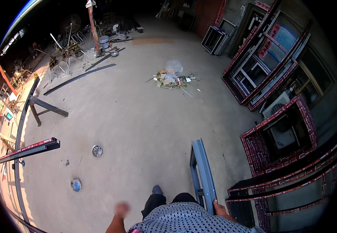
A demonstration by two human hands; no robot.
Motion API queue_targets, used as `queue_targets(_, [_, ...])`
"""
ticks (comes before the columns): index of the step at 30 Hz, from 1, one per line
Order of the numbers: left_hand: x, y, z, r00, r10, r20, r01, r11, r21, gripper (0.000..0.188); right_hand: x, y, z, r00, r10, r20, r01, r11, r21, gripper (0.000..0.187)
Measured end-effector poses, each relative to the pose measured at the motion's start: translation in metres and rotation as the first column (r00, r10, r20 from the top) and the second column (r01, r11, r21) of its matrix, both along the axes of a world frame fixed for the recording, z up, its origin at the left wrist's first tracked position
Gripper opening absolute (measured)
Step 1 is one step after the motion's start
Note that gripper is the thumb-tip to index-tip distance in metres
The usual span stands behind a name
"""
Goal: The person assembles a large window frame by hand, fitting metal profile pieces together on a flat surface. They lift and reposition the frame, then walk to a storage rack to retrieve additional frame components.
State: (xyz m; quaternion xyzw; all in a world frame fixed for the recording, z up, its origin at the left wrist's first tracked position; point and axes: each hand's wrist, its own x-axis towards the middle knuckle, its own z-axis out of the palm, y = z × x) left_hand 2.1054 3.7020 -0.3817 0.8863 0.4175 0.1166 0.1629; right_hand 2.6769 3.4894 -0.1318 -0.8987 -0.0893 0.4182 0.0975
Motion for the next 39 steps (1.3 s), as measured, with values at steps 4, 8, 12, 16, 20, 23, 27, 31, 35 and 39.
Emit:
queue_targets(4, [0.015, 0.17, 0.0, 0.573, 0.771, 0.277, -0.27, 0.497, -0.825, 0.011, 0.02, 0.106, -0.003, 0.998, 0.015, -0.06, -0.012, 0.999, 0.05, 0.111])
queue_targets(8, [0.048, 0.302, 0.012, 0.58, 0.726, 0.37, -0.27, 0.6, -0.753, 0.028, 0.022, 0.23, 0.013, 0.996, 0.008, -0.084, -0.007, 1.0, 0.004, 0.114])
queue_targets(12, [0.067, 0.357, -0.003, 0.769, 0.531, 0.355, -0.259, 0.767, -0.588, 0.031, 0.046, 0.343, -0.018, 0.992, -0.068, -0.11, 0.072, 0.997, 0.033, 0.114])
queue_targets(16, [0.056, 0.342, -0.011, 0.974, 0.209, 0.082, -0.18, 0.946, -0.269, 0.014, 0.084, 0.469, -0.017, 0.975, -0.063, -0.215, 0.076, 0.996, 0.053, 0.116])
queue_targets(20, [0.103, 0.401, -0.009, 0.963, 0.076, 0.259, -0.072, 0.997, -0.028, 0.015, 0.111, 0.596, 0.013, 0.965, -0.084, -0.247, 0.096, 0.995, 0.035, 0.12])
queue_targets(23, [0.134, 0.475, -0.008, 0.957, 0.131, 0.258, -0.15, 0.987, 0.055, 0.016, 0.138, 0.67, -0.003, 0.989, 0.077, -0.128, -0.079, 0.997, -0.012, 0.124])
queue_targets(27, [0.155, 0.601, 0.007, 0.766, 0.576, 0.286, -0.326, 0.731, -0.599, 0.012, 0.157, 0.772, -0.029, 0.988, 0.13, -0.084, -0.137, 0.987, -0.084, 0.116])
queue_targets(31, [0.172, 0.755, 0.026, 0.499, 0.861, 0.096, -0.251, 0.249, -0.935, 0.016, 0.17, 0.878, -0.059, 0.982, 0.162, -0.095, -0.179, 0.964, -0.199, 0.102])
queue_targets(35, [0.183, 0.957, 0.0, 0.403, 0.911, -0.082, -0.305, 0.049, -0.951, 0.02, 0.168, 0.964, -0.088, 0.916, 0.284, 0.283, -0.311, 0.949, 0.053, 0.092])
queue_targets(39, [0.187, 1.159, 0.041, 0.473, 0.88, -0.045, -0.383, 0.159, -0.91, 0.022, 0.159, 1.102, -0.019, 0.979, 0.198, 0.05, -0.191, 0.975, -0.117, 0.096])
